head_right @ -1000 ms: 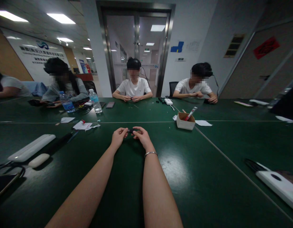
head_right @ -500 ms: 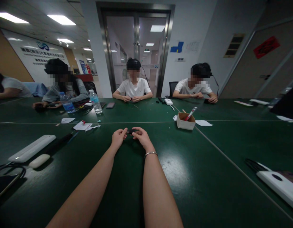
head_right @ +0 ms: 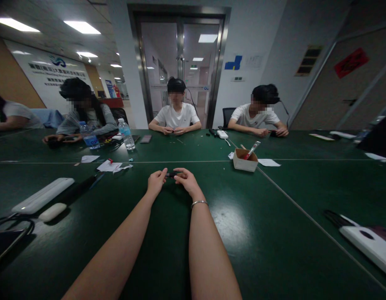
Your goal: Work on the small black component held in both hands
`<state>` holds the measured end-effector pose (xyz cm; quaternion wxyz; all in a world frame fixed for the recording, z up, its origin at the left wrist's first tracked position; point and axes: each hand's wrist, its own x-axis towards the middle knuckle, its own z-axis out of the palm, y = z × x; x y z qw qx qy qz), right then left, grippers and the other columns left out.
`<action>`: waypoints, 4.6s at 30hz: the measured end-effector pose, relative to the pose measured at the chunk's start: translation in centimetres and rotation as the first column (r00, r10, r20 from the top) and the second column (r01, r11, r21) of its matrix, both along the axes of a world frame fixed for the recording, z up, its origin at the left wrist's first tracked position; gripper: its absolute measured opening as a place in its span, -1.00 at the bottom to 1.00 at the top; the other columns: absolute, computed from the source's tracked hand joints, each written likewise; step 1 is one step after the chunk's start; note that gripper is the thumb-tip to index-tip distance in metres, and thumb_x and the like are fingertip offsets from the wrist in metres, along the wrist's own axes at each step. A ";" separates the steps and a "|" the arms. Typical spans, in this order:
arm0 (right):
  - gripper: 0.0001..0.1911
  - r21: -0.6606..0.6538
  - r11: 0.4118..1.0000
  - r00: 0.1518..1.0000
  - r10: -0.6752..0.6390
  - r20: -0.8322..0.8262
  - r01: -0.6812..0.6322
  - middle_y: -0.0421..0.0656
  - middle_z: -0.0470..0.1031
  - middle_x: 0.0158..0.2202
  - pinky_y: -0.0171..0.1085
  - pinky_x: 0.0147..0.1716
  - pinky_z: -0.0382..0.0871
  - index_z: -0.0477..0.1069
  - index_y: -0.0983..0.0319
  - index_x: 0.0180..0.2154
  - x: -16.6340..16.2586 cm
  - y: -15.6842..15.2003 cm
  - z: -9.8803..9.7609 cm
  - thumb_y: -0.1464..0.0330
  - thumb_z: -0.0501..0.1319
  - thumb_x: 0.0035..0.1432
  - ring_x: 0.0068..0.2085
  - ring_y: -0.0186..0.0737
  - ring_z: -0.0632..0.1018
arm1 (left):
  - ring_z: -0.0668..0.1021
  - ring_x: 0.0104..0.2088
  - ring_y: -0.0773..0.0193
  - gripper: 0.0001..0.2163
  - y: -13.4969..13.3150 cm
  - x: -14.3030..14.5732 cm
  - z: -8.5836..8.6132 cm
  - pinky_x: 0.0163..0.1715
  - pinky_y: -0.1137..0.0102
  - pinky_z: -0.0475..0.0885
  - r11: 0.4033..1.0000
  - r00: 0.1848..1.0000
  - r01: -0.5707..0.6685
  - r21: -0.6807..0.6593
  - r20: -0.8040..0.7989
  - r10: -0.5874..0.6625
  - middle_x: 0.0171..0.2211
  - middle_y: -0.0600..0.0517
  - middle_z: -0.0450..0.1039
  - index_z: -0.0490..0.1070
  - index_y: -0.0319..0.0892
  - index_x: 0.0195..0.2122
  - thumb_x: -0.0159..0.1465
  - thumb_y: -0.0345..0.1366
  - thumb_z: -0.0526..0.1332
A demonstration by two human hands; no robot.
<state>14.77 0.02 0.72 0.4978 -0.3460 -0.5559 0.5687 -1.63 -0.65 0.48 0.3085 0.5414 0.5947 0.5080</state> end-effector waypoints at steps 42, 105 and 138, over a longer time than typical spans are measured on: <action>-0.53 -0.059 0.992 0.993 -0.110 -0.042 0.107 -0.12 0.55 -0.53 -0.30 -0.46 0.30 0.47 0.29 -0.25 -0.1 0.4 -0.3 0.08 0.39 -0.12 -0.53 -0.32 0.48 | 0.57 -0.21 0.23 -0.86 0.0 0.2 0.3 -0.09 0.28 0.44 0.942 0.925 0.229 0.244 0.248 -0.289 -0.31 -0.03 0.52 0.44 -0.20 -0.35 0.08 -0.29 0.28; -0.57 -0.019 1.000 0.999 0.017 -0.048 -0.018 -0.23 0.47 -0.37 -0.30 -0.36 0.33 0.48 0.16 -0.14 0.0 0.0 0.0 0.35 0.39 -0.15 -0.41 -0.35 0.46 | 0.35 -0.60 0.31 -0.51 -1.1 -0.1 0.9 -0.53 0.41 0.16 1.000 0.987 -0.014 -0.002 -0.159 0.013 -0.63 0.06 0.36 0.37 -0.15 -0.60 0.24 0.13 0.01; -0.58 -0.065 0.994 0.995 -0.088 -0.054 0.084 -0.19 0.55 -0.45 -0.31 -0.44 0.33 0.49 0.19 -0.17 0.1 0.2 -0.1 0.24 0.40 -0.14 -0.50 -0.34 0.47 | 0.52 -0.36 0.25 -0.73 -0.5 -0.1 0.4 -0.30 0.39 0.37 0.982 0.988 0.153 0.111 -0.049 -0.148 -0.42 0.02 0.50 0.45 -0.16 -0.38 0.22 -0.05 0.14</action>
